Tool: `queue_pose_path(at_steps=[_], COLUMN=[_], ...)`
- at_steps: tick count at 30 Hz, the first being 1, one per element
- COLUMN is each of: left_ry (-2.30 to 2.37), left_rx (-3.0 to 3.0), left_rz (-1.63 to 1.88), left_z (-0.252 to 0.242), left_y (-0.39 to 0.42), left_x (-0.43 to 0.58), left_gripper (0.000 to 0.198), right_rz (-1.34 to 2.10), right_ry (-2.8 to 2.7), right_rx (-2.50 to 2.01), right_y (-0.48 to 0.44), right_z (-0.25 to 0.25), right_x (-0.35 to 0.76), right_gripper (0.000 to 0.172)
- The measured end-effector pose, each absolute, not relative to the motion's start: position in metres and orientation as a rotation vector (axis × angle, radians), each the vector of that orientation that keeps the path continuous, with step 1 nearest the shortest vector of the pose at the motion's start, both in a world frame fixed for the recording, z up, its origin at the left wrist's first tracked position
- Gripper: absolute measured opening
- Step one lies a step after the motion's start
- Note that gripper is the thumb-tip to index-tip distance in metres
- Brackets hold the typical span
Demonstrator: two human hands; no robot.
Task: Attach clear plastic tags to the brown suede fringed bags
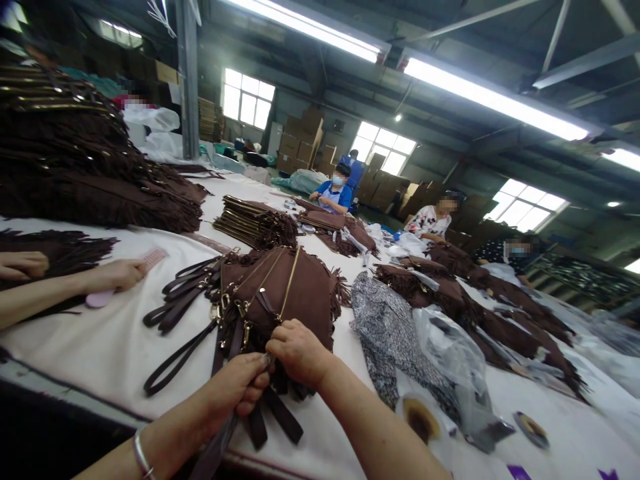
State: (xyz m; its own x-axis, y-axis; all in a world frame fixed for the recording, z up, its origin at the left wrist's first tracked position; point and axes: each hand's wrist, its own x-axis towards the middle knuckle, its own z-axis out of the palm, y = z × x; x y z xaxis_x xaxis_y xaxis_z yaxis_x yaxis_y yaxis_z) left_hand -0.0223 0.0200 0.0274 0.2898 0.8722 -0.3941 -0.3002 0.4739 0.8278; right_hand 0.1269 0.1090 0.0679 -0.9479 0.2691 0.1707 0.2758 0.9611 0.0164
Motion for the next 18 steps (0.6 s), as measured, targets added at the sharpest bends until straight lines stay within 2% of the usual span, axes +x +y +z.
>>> queue_pose_path(at_steps=[8,13,18], left_ry=[1.019,0.863,0.974], left_rx=[0.696,0.511,0.635], left_rz=[0.851,0.812,0.85], left_z=[0.026,0.026,0.026], left_y=[0.022,0.026,0.024], left_x=[-0.025,-0.03,-0.023], left_gripper=[0.039,0.04,0.037], right_rz=[0.095,0.101,0.175], right_ry=[-3.073,-2.948,-2.742], right_rx=[-0.251,-0.316,-0.413], right_y=[0.115,0.109,0.101], right_z=[0.089,0.074,0.054], right_x=[0.127,0.129,0.134], right_gripper=[0.011,0.014,0.016])
